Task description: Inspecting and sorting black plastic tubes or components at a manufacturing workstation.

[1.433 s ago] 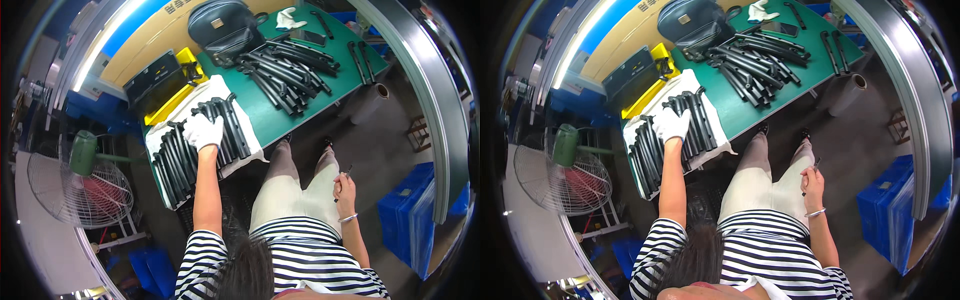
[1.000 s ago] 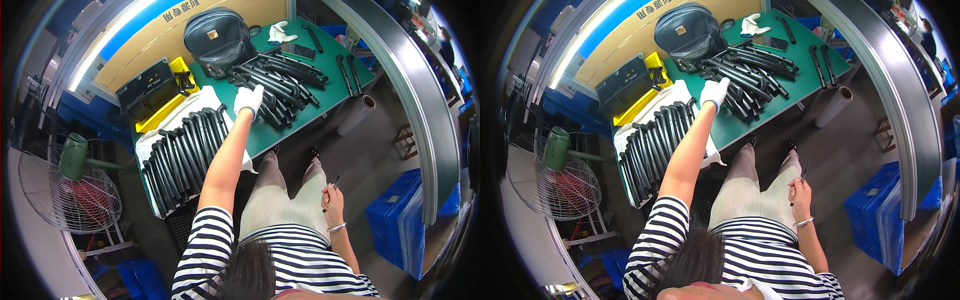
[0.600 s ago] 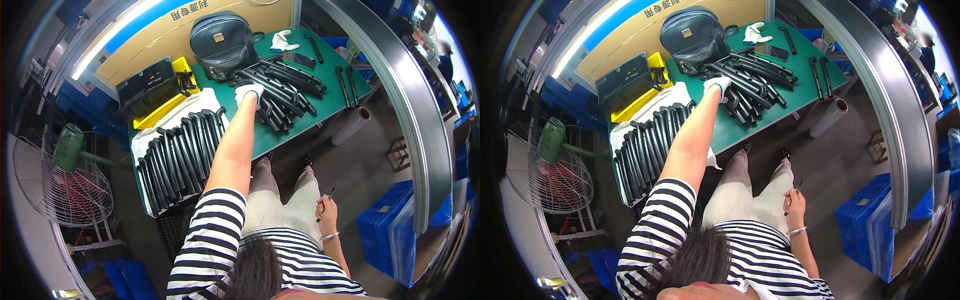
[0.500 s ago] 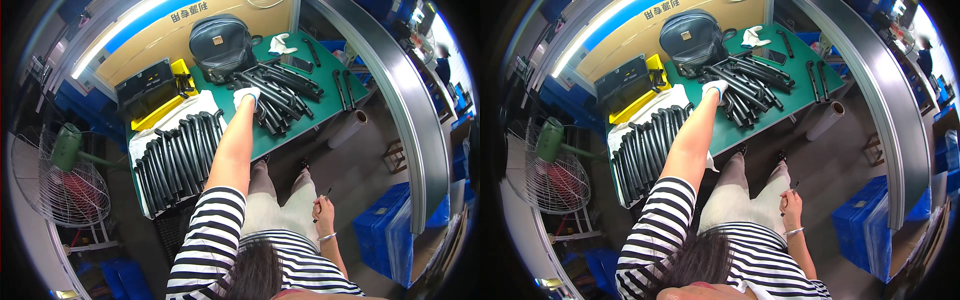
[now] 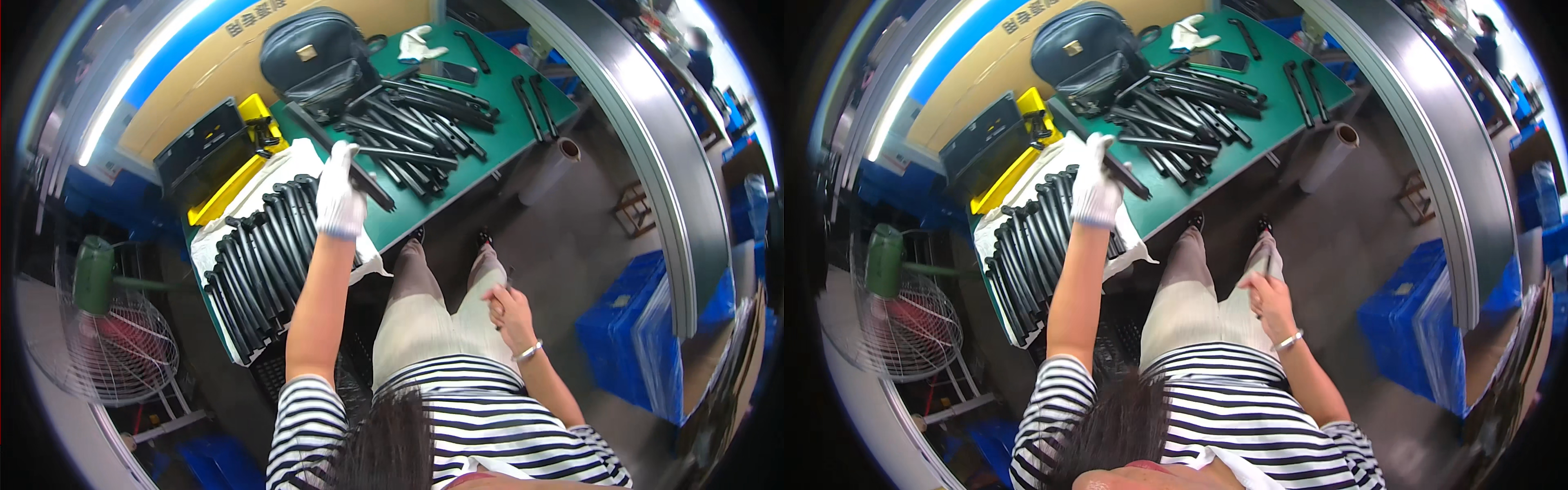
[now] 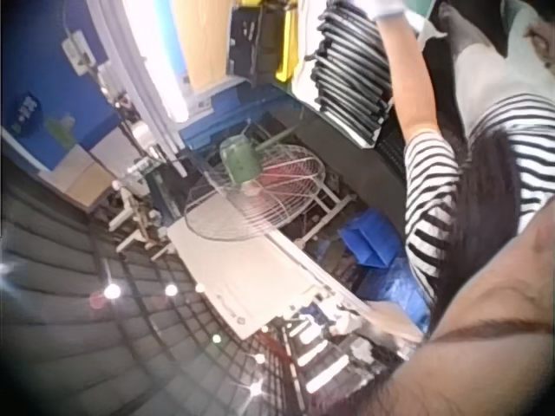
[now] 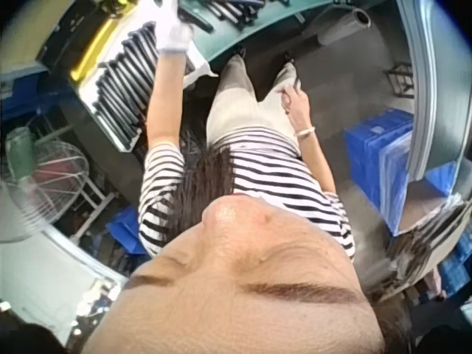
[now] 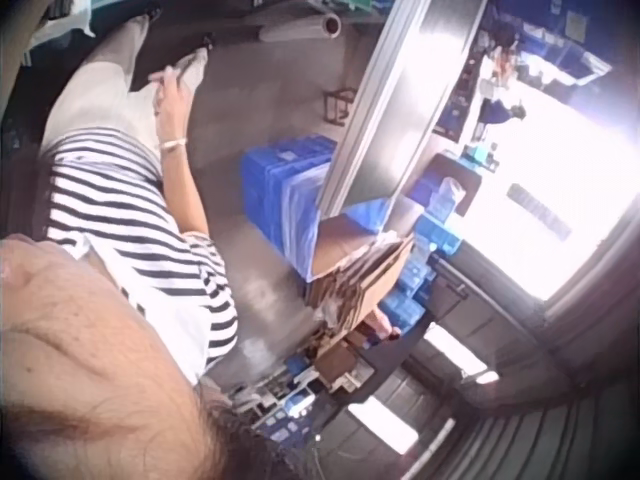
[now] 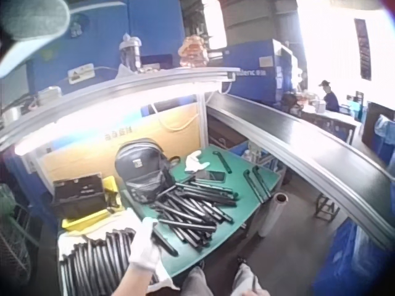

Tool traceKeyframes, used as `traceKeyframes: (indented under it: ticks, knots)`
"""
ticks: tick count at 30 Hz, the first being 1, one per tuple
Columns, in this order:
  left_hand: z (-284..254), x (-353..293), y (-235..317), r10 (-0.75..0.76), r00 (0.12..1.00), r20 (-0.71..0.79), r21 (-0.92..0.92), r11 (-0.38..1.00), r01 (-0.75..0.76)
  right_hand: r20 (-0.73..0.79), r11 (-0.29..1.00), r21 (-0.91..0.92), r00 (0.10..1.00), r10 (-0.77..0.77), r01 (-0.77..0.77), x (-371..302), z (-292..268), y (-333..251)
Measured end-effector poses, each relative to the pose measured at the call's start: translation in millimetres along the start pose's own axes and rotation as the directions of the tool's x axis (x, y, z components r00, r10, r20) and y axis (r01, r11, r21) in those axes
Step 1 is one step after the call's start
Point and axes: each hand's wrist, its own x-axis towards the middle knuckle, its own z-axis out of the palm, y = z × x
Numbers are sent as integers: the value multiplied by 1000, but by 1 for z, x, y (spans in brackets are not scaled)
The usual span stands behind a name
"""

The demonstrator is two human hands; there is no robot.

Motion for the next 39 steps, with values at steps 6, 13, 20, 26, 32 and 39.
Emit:
traceKeyframes:
  ticks: [6, 13, 20, 26, 32, 39]
  knots:
    - [17, -164, -5, -89, 940, 328, -278, 942, 186, 438, 943, 333, 888, -140, -15, 8, 67, -37]
    - [-29, -236, -31, -136, 843, 520, 178, 983, 49, 374, 940, 340, 917, -135, 0, -2, 60, -49]
    - [-57, -236, -33, -368, 809, 457, 410, 895, 176, 324, 944, 321, 926, -191, 82, -13, 42, -40]
    - [-69, -227, -22, -863, 425, 272, 161, 476, 864, 252, 963, 245, 951, -176, 113, -10, 29, -40]
    - [-59, -228, -24, -845, 350, 404, 106, 423, 900, 200, 968, 203, 961, -191, 150, 1, 16, -39]
    - [-36, -227, -20, -833, 370, 412, 83, 438, 895, 176, 956, 261, 967, -186, 137, 13, 2, -43]
